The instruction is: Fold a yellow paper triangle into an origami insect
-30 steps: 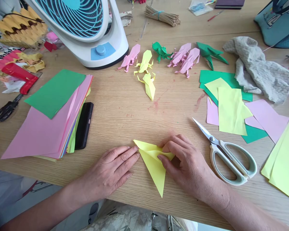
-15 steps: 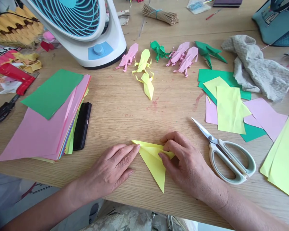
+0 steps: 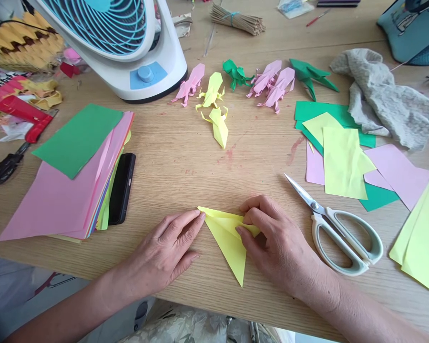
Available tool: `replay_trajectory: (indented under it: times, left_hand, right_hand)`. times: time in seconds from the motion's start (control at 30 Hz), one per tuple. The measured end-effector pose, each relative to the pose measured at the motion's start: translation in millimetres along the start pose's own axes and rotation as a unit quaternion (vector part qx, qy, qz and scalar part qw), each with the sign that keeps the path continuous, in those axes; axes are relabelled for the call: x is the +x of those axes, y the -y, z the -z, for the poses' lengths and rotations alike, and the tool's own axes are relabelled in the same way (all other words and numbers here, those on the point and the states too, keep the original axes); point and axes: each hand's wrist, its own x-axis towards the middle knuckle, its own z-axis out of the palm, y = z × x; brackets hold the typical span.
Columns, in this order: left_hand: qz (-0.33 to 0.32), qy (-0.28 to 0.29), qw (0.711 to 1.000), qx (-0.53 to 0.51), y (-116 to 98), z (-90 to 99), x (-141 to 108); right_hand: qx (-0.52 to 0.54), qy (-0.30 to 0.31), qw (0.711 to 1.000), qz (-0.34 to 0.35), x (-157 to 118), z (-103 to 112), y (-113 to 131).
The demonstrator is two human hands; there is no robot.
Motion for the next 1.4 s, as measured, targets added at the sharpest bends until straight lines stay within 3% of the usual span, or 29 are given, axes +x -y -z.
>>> replay_trajectory:
  times: [0.4, 0.63, 0.8, 1.0, 1.4]
  left_hand:
    - [-0.027, -0.013, 0.999, 0.016, 5, -0.6, 5]
    - [-0.057, -0.049, 0.995, -0.068, 16, 4.2, 13]
    - [-0.001, -0.091, 0.986, -0.136, 31, 5.4, 30]
    - [-0.008, -0.095, 0.978, -0.183, 37, -0.5, 42]
    - [0.023, -0.094, 0.968, -0.232, 39, -1.8, 42]
  right_hand:
    - [-0.013, -0.002, 1.000, 0.008, 0, 1, 2]
    - [-0.152, -0.021, 0.982, 0.110, 2, -2, 10]
    - [-0.157, -0.019, 0.977, 0.141, 2, -4, 10]
    - [-0.139, -0.019, 0.981, 0.132, 0, -6, 5]
    - [-0.073, 0.011, 0.995, 0.069, 6, -1, 4]
